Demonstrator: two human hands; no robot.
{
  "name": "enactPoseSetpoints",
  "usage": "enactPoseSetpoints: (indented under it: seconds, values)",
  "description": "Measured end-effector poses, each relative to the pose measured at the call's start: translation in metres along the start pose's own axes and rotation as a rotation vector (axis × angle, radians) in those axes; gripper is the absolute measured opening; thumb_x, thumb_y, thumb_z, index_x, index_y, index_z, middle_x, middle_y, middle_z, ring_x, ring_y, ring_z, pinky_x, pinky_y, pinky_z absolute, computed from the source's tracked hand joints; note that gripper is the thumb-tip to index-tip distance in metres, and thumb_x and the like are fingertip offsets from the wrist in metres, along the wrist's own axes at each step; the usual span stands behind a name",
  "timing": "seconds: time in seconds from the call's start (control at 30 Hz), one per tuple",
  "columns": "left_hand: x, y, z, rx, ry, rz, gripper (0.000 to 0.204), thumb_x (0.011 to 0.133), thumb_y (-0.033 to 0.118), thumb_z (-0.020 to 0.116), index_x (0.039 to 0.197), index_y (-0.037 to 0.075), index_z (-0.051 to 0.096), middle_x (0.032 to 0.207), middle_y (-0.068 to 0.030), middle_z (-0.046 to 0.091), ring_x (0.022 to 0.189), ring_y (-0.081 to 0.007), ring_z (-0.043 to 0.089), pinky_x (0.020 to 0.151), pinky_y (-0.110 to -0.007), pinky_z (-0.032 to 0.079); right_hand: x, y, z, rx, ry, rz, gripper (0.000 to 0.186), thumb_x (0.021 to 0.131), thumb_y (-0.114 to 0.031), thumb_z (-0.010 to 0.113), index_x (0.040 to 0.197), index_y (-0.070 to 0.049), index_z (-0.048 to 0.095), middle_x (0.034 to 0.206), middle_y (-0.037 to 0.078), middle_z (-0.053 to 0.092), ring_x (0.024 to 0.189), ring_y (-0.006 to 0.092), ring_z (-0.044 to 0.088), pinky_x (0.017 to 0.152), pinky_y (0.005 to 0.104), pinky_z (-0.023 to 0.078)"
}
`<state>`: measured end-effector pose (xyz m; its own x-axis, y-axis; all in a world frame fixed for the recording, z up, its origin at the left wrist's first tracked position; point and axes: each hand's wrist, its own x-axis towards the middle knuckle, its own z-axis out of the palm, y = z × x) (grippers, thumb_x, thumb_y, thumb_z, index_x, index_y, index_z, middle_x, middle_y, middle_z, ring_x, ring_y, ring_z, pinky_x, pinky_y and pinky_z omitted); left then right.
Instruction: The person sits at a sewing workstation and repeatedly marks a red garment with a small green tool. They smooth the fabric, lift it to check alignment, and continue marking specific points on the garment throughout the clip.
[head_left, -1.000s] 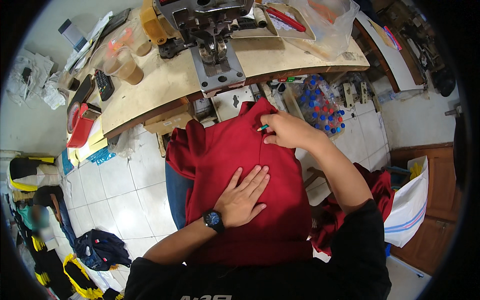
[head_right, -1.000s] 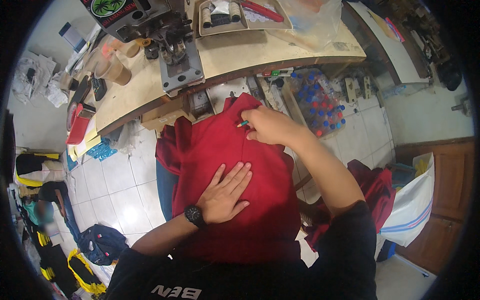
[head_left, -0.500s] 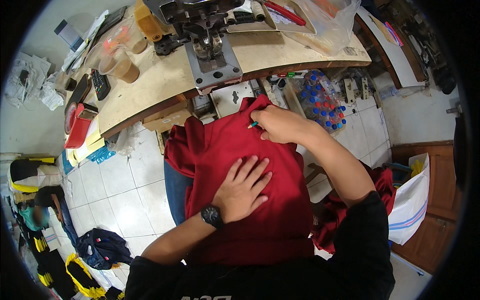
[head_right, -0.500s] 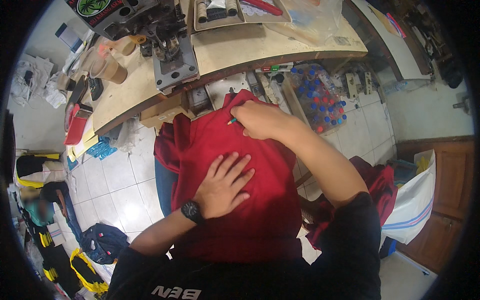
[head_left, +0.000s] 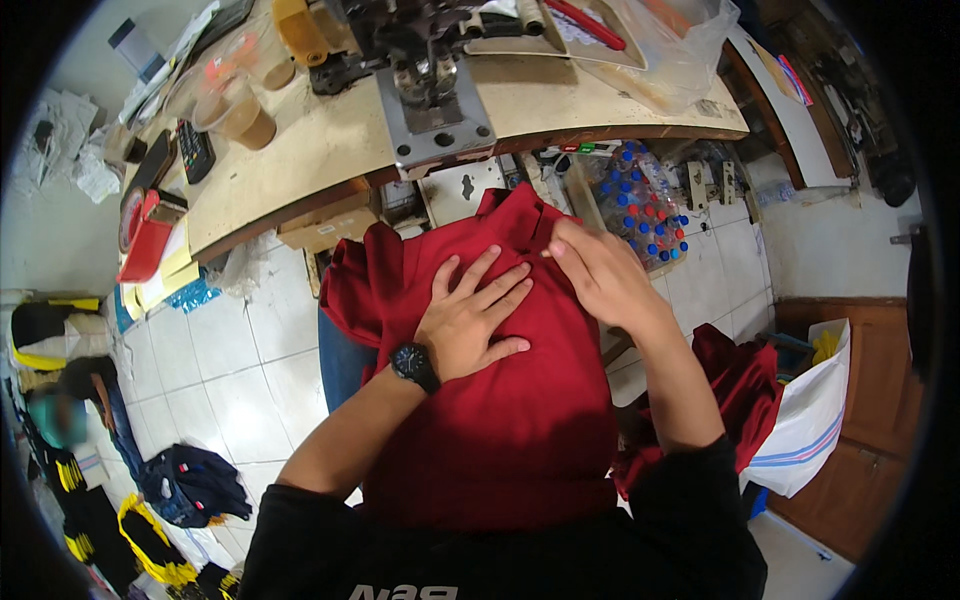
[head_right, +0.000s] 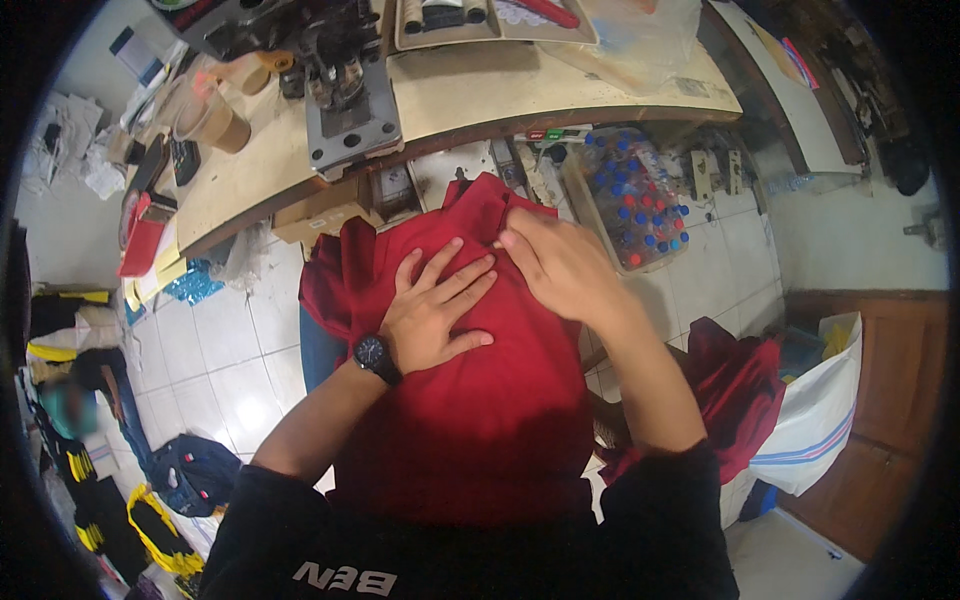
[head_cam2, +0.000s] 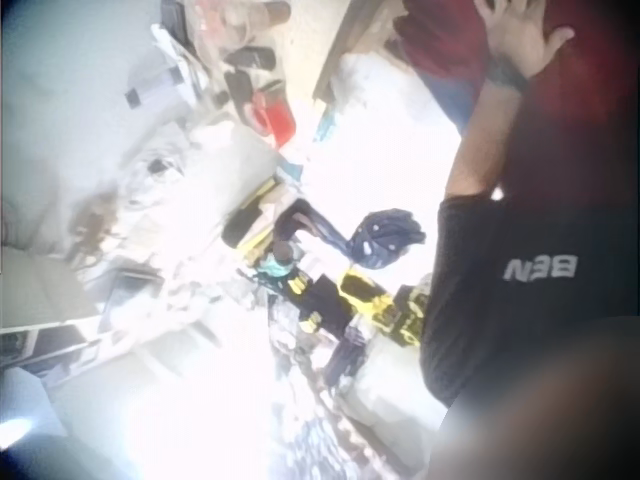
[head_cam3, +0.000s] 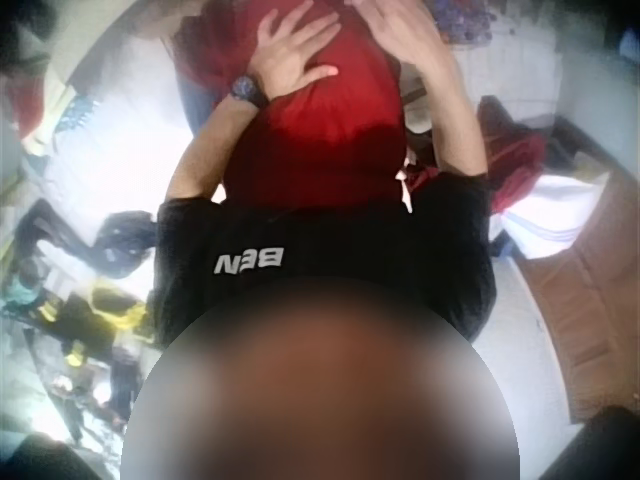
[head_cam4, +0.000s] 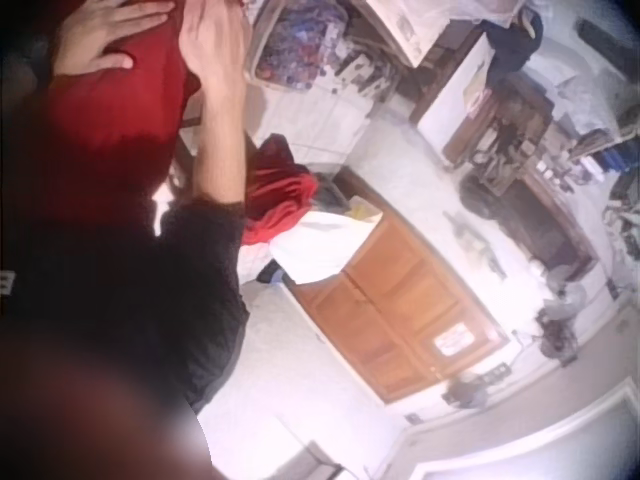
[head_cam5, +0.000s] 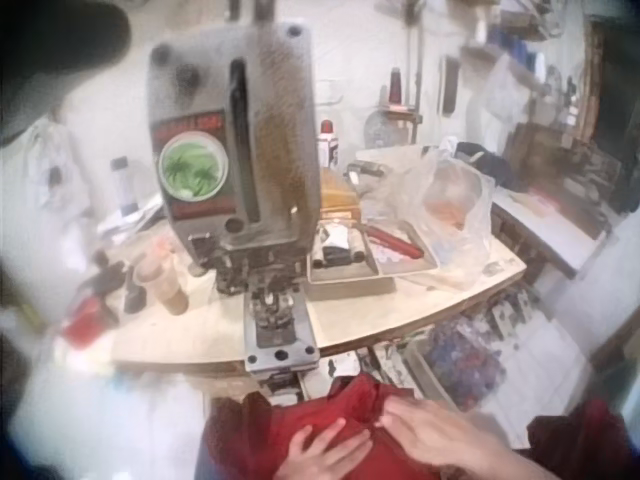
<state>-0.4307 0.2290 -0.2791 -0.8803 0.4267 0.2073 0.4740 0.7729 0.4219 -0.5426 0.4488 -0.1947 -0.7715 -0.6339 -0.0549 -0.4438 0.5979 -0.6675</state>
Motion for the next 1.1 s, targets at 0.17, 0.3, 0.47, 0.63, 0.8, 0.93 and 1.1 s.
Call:
enactPoseSetpoints:
  seconds: [0.17, 0.3, 0.47, 0.63, 0.8, 0.93, 1.1]
  values:
    - [0.003, -0.006, 0.006, -0.044, -0.028, -0.004, 0.086, 0.091, 0.07, 0.068, 0.157, 0.015, 0.056, 0.167, -0.0025, 0.047, 0.162, -0.0342, 0.026, 0.127, -0.067, 0.015, -0.049, -0.005, 0.037, 0.089, 0.089, -0.017, 0.012, 0.098, -0.009, 0.07, 0.106, -0.001, 0.072, 0.096, 0.018, 0.071, 0.088, 0.0422, 0.069, 0.079, 0.0493, 0.055]
    - [0.003, -0.006, 0.007, -0.062, -0.036, -0.006, 0.089, 0.09, 0.071, 0.068, 0.158, 0.015, 0.055, 0.168, -0.0022, 0.046, 0.163, -0.0344, 0.024, 0.127, -0.068, 0.013, -0.063, -0.008, 0.054, 0.189, 0.137, 0.087, 0.015, 0.093, -0.003, 0.072, 0.107, -0.001, 0.077, 0.095, 0.016, 0.071, 0.077, 0.0346, 0.07, 0.07, 0.043, 0.056]
    - [0.003, -0.006, 0.007, -0.072, -0.042, -0.016, 0.089, 0.09, 0.07, 0.07, 0.158, 0.015, 0.054, 0.169, -0.0017, 0.044, 0.163, -0.0339, 0.022, 0.127, -0.068, 0.011, -0.066, -0.003, 0.062, 0.198, 0.204, 0.031, 0.016, 0.092, -0.002, 0.072, 0.107, -0.001, 0.078, 0.097, 0.016, 0.072, 0.077, 0.0342, 0.071, 0.07, 0.0421, 0.057]
    - [0.002, -0.005, 0.007, -0.073, -0.039, -0.018, 0.088, 0.09, 0.069, 0.069, 0.158, 0.015, 0.054, 0.169, -0.0015, 0.044, 0.163, -0.0334, 0.022, 0.128, -0.068, 0.01, -0.066, -0.005, 0.061, 0.061, 0.207, -0.06, 0.016, 0.092, -0.003, 0.073, 0.107, -0.001, 0.077, 0.098, 0.015, 0.071, 0.081, 0.0351, 0.073, 0.071, 0.0429, 0.059]
    - [0.002, -0.005, 0.009, -0.074, -0.024, -0.018, 0.087, 0.091, 0.07, 0.068, 0.157, 0.014, 0.055, 0.169, -0.0015, 0.044, 0.163, -0.0331, 0.022, 0.128, -0.068, 0.01, -0.065, -0.009, 0.06, -0.049, 0.159, -0.076, 0.015, 0.091, -0.003, 0.073, 0.105, -0.002, 0.076, 0.099, 0.013, 0.07, 0.081, 0.0349, 0.073, 0.072, 0.0445, 0.059]
    - [0.003, -0.006, 0.011, -0.094, 0.012, -0.015, 0.085, 0.087, 0.066, 0.073, 0.153, 0.014, 0.061, 0.167, -0.0031, 0.048, 0.162, -0.0362, 0.027, 0.126, -0.07, 0.014, -0.063, -0.012, 0.056, -0.156, 0.101, -0.13, 0.018, 0.088, -0.006, 0.074, 0.104, -0.001, 0.075, 0.101, 0.014, 0.069, 0.082, 0.0349, 0.073, 0.072, 0.0448, 0.06]
    - [0.001, -0.007, 0.013, -0.095, 0.027, -0.009, 0.08, 0.085, 0.062, 0.077, 0.147, 0.012, 0.066, 0.166, -0.0029, 0.049, 0.161, -0.0361, 0.028, 0.126, -0.07, 0.013, -0.052, -0.017, 0.056, -0.417, -0.053, -0.179, 0.021, 0.085, -0.01, 0.075, 0.101, 0.001, 0.072, 0.104, 0.019, 0.071, 0.085, 0.0345, 0.075, 0.074, 0.0443, 0.062]
